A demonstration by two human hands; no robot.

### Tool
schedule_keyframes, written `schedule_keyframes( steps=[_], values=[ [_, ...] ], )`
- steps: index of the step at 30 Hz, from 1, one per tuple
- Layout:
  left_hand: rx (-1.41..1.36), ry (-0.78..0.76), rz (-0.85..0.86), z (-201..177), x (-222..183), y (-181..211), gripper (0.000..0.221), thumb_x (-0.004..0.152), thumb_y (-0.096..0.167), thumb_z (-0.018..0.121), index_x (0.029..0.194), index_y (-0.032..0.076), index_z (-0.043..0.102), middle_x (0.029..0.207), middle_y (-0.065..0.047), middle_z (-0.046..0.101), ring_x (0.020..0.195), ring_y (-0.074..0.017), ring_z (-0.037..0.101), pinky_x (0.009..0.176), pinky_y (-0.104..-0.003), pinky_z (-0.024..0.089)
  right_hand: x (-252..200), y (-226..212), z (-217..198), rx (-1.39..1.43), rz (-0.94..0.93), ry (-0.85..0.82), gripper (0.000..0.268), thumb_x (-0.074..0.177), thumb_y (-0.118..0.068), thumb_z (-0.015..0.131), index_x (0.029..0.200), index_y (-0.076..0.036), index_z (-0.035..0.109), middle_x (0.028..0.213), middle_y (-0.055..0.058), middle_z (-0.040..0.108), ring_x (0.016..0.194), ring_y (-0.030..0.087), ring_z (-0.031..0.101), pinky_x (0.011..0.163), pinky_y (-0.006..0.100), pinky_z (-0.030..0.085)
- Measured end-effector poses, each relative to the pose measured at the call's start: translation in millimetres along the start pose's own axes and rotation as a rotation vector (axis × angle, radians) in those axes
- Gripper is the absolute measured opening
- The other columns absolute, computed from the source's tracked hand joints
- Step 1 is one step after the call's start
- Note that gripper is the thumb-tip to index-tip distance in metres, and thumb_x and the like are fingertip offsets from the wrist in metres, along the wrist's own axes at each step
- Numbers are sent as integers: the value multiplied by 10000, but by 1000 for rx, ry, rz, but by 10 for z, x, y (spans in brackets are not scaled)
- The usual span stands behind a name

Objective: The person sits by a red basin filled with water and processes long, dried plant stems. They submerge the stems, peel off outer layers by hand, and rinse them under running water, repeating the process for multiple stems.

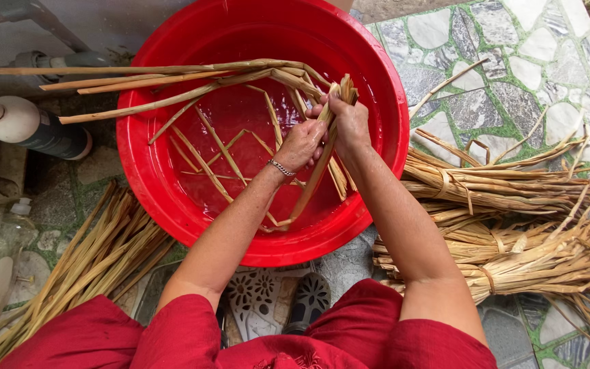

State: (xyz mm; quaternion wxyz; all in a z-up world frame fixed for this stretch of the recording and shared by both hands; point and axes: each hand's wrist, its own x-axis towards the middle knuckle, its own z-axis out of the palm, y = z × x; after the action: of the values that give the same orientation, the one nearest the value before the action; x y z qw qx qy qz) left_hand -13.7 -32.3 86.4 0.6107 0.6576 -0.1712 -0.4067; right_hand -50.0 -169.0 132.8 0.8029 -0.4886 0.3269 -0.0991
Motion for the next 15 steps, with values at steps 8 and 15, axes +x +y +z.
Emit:
schedule_keyframes(
  steps=[8,15],
  values=[
    [300,89,346,376,-77,126,279,1075,304,498,935,84,595,651,-70,600,548,-165,621,506,-367,524,291,-285,-269,156,-95,157,147,989,-145,580,904,-32,621,603,6,552,503,156,548,494,368,523],
    [564,166,344,566,-363,224,243,1057,277,497,927,78,546,604,-151,605,516,-295,620,514,-472,491,546,-417,-617,185,-143,262,85,932,-65,598,867,-30,642,560,-17,525,432,129,492,440,344,485]
  ],
)
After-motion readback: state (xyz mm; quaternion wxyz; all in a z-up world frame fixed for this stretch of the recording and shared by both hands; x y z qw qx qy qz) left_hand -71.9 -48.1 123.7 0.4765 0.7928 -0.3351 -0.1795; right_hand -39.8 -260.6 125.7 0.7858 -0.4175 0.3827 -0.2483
